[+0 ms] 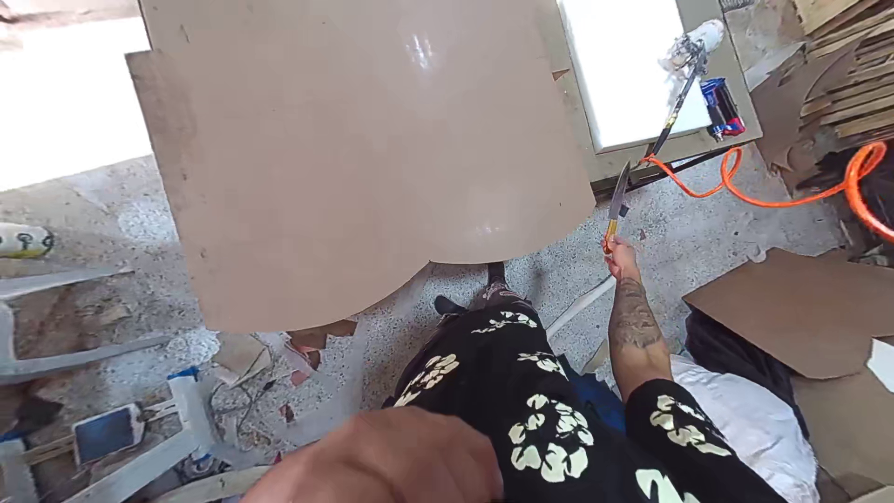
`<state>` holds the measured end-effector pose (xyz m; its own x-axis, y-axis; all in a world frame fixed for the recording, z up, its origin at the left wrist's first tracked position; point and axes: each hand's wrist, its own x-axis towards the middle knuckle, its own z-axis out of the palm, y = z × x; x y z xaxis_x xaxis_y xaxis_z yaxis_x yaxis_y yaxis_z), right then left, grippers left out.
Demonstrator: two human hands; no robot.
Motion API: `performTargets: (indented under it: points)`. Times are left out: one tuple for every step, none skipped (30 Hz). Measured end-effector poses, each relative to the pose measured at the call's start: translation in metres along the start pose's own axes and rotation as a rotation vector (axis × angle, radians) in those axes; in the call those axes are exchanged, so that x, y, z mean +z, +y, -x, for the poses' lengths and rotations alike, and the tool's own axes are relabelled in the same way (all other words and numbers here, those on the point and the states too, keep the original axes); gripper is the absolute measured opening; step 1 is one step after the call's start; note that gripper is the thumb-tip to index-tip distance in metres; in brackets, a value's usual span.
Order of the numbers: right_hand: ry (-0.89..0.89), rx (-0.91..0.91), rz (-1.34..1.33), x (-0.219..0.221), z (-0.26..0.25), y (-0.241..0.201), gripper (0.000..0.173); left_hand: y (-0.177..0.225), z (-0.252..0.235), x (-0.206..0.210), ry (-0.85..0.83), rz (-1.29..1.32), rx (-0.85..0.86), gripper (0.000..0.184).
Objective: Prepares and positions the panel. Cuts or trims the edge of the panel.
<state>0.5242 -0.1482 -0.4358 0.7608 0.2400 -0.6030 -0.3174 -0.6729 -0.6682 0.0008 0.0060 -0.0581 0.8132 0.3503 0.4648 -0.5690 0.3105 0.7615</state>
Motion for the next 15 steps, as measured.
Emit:
performTargets:
  points:
    - [0.019,0.017,0.044,-0.001,-0.003,0.006,0.029,-0.01,0.004,-0.006,0.028,-0.089,-0.04,0.012]
    - [0.026,0.047,0.045,-0.004,-0.001,0.018,0.029,-0.02,0.01,-0.011,0.082,-0.206,-0.092,0.014]
    - [0.015,0.046,-0.032,-0.006,-0.002,0.022,0.028,-0.031,0.014,-0.024,0.137,-0.367,-0.14,0.016]
    - [-0.02,-0.002,-0.155,-0.007,-0.005,0.024,0.027,-0.045,0.017,-0.04,0.2,-0.566,-0.194,0.017]
    - [-0.079,-0.061,-0.277,-0.008,0.001,0.031,0.026,-0.062,0.025,-0.057,0.281,-0.783,-0.278,0.018]
    - [-0.148,-0.117,-0.352,-0.007,0.015,0.042,0.026,-0.08,0.034,-0.077,0.359,-1.015,-0.384,0.024]
    - [-0.202,-0.169,-0.365,-0.004,0.031,0.052,0.025,-0.103,0.044,-0.104,0.426,-1.219,-0.508,0.033]
    - [-0.249,-0.215,-0.332,-0.002,0.048,0.06,0.026,-0.131,0.057,-0.137,0.478,-1.365,-0.642,0.045]
    - [-0.285,-0.258,-0.294,-0.001,0.062,0.064,0.026,-0.162,0.071,-0.173,0.503,-1.478,-0.776,0.06]
    - [-0.319,-0.295,-0.277,0.0,0.073,0.064,0.025,-0.194,0.086,-0.209,0.511,-1.582,-0.861,0.074]
    - [-0.344,-0.324,-0.261,-0.002,0.083,0.065,0.026,-0.223,0.098,-0.234,0.509,-1.697,-0.906,0.084]
    - [-0.357,-0.349,-0.22,-0.003,0.093,0.066,0.03,-0.243,0.107,-0.248,0.499,-1.794,-0.945,0.088]
    - [-0.361,-0.369,-0.153,-0.006,0.101,0.06,0.037,-0.254,0.108,-0.254,0.497,-1.865,-0.966,0.087]
    - [-0.361,-0.396,-0.076,-0.008,0.102,0.045,0.043,-0.258,0.098,-0.258,0.525,-1.873,-0.949,0.083]
    - [-0.355,-0.442,0.001,-0.008,0.101,0.026,0.046,-0.256,0.085,-0.261,0.576,-1.863,-0.89,0.08]
